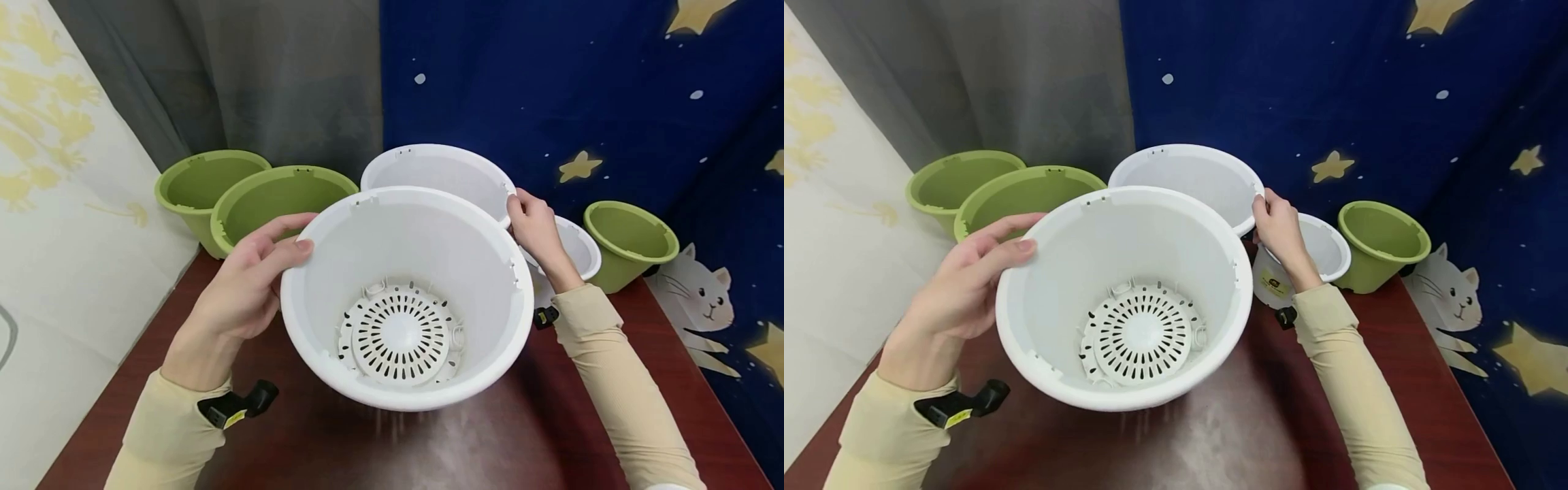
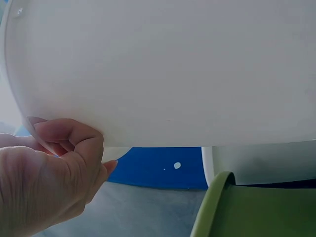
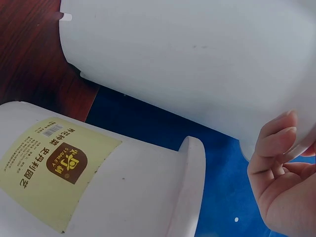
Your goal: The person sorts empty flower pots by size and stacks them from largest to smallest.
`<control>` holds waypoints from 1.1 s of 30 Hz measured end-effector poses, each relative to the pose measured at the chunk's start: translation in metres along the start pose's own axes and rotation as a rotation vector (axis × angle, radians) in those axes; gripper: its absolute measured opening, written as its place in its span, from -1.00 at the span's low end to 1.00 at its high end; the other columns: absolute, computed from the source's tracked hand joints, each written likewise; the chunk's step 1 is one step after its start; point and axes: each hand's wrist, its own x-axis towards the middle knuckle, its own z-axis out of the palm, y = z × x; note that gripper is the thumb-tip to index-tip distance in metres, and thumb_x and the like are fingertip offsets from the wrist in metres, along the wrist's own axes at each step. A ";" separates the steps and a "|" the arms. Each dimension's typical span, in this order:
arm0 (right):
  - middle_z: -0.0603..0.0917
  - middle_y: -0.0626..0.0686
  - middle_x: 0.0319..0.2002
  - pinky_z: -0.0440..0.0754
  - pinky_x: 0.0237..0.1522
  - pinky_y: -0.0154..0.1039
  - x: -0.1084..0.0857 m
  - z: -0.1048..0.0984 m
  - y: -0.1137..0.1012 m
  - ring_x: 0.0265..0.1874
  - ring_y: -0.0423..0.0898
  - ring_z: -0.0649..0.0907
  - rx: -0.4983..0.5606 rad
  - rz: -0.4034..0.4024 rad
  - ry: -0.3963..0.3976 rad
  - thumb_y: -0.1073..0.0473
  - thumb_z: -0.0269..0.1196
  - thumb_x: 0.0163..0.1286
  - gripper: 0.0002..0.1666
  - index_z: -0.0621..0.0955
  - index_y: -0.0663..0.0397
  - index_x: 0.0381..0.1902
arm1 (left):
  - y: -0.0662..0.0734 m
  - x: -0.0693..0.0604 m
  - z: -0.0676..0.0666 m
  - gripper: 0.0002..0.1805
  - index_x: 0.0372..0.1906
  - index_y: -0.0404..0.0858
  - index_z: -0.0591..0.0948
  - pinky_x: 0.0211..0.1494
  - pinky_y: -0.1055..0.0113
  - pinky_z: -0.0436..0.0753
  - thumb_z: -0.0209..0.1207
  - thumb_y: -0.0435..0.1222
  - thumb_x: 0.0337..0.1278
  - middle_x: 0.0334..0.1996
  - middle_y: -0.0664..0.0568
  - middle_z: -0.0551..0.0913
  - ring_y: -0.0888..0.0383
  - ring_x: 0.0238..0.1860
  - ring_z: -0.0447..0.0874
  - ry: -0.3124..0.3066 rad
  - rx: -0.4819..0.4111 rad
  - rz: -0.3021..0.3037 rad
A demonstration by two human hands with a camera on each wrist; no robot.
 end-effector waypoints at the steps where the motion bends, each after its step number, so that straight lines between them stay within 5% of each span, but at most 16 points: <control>1: 0.49 0.10 -0.62 0.40 -0.48 -0.25 0.000 0.000 0.000 -0.57 -0.01 0.50 -0.008 -0.004 0.003 0.00 -0.14 0.59 -0.55 0.44 0.13 -0.44 | 0.002 0.001 0.000 -0.62 0.32 -0.36 0.34 -0.33 0.18 0.77 -0.01 -0.43 0.51 -0.19 -0.12 0.73 0.08 -0.31 0.80 0.002 0.001 0.003; 21: 0.32 0.06 -0.62 0.29 -0.50 -0.23 -0.003 -0.004 -0.001 -0.58 0.01 0.39 0.012 -0.038 -0.042 0.03 -0.15 0.63 -0.57 0.40 0.11 -0.43 | 0.026 0.009 -0.004 -0.63 0.30 -0.40 0.39 -0.27 0.21 0.76 0.02 -0.45 0.49 -0.14 -0.14 0.74 0.09 -0.28 0.80 -0.001 -0.095 0.044; 29: 0.51 0.21 -0.45 0.37 -0.38 -0.25 -0.007 -0.005 -0.002 -0.49 0.00 0.45 0.033 -0.099 -0.048 0.10 -0.07 0.67 -0.64 0.55 0.21 -0.21 | 0.033 0.012 -0.003 -0.65 0.27 -0.42 0.44 -0.25 0.24 0.77 0.01 -0.47 0.48 -0.14 -0.14 0.73 0.09 -0.27 0.79 -0.009 -0.139 0.066; 33: 0.55 0.18 -0.47 0.35 -0.42 -0.32 -0.008 -0.006 -0.001 -0.52 -0.16 0.44 0.079 -0.101 -0.027 0.23 -0.06 0.65 -0.68 0.56 0.24 -0.27 | 0.038 0.013 -0.002 -0.66 0.26 -0.43 0.46 -0.25 0.26 0.76 -0.01 -0.48 0.48 -0.14 -0.14 0.73 0.09 -0.29 0.79 -0.020 -0.165 0.085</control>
